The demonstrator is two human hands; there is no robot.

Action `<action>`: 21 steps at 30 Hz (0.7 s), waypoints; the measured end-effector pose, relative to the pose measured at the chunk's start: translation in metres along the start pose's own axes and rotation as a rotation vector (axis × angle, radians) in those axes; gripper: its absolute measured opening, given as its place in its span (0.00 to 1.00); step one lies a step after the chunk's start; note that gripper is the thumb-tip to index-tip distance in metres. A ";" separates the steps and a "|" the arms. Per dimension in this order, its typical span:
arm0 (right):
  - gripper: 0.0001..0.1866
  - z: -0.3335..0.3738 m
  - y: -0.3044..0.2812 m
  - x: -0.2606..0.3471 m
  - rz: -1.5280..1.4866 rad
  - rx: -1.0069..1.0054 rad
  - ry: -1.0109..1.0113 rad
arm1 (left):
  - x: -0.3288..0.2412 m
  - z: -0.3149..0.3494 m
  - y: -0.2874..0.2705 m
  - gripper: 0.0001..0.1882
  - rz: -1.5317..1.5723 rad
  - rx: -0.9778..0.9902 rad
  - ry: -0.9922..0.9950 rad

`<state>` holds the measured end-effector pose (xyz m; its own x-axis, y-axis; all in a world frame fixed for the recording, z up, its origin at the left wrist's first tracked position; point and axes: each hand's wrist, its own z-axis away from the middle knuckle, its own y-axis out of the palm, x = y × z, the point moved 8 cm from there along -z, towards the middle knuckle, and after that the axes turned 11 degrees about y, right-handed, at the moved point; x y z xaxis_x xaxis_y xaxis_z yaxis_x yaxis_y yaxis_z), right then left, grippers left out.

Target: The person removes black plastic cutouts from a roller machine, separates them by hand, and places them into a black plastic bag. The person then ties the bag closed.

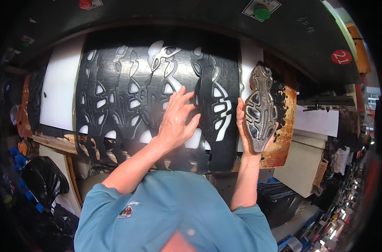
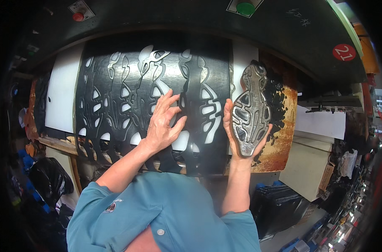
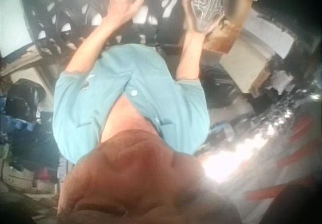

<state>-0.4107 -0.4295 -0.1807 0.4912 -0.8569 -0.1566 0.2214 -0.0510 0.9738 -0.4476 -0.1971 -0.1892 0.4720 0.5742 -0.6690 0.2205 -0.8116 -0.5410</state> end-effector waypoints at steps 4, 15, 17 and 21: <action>0.51 -0.001 0.017 0.016 0.596 -0.248 0.008 | 0.002 -0.002 0.001 0.15 -0.007 0.010 -0.021; 0.54 -0.010 0.030 -0.029 2.388 -0.802 -0.538 | 0.007 0.002 0.000 0.15 -0.024 0.009 -0.007; 0.57 -0.015 0.023 -0.049 2.674 -0.790 -0.586 | 0.007 0.002 -0.001 0.15 -0.023 -0.005 -0.001; 0.54 -0.009 0.009 -0.042 2.719 -0.586 -0.538 | 0.007 0.002 0.002 0.14 -0.042 0.014 -0.017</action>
<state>-0.4213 -0.3891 -0.1665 -0.0672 0.8955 0.4400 0.0518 0.4436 -0.8947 -0.4452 -0.1945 -0.1960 0.4480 0.6096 -0.6540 0.2276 -0.7851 -0.5760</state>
